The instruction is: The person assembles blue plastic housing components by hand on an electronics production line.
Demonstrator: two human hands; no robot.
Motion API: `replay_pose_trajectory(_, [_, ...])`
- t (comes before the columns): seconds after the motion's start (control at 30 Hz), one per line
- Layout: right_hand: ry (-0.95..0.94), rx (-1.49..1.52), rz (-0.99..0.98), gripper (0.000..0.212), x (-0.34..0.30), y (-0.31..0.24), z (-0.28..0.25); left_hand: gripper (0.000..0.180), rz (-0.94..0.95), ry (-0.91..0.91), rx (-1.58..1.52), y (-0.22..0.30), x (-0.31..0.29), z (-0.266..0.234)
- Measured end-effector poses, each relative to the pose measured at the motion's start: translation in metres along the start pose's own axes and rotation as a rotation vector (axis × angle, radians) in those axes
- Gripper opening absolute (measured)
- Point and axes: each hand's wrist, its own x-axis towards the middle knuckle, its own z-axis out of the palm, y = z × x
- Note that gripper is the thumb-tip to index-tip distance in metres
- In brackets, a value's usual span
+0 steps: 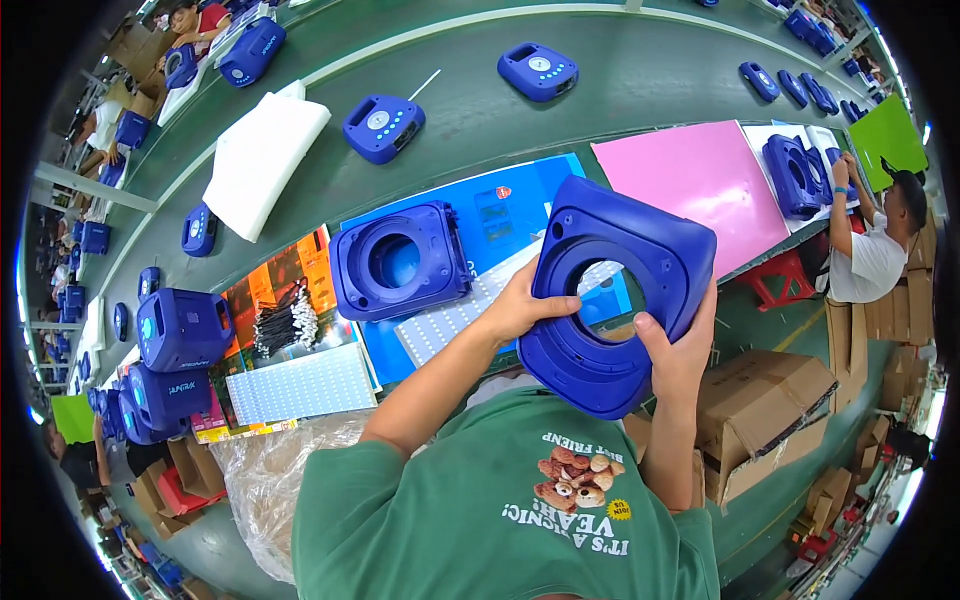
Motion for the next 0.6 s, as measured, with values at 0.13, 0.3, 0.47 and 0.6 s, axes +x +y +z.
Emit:
replay_pose_trajectory(0.13, [-0.006, -0.114, -0.011, 0.103, -0.008, -0.003, 0.004, 0.058, 0.018, 0.088, 0.013, 0.0, 0.002, 0.004])
replay_pose_trajectory(0.3, [-0.098, 0.085, -0.001, 0.115, -0.013, -0.015, 0.009, 0.053, -0.154, 0.041, -0.024, -0.004, 0.003, -0.007])
replay_pose_trajectory(0.47, [-0.157, 0.191, 0.128, 0.118, -0.023, -0.025, 0.016, 0.046, -0.294, -0.048, -0.35, -0.017, 0.001, -0.002])
replay_pose_trajectory(0.6, [-0.149, 0.282, 0.172, 0.116, -0.033, -0.017, 0.022, 0.049, -0.398, -0.087, -0.488, -0.023, -0.003, -0.005])
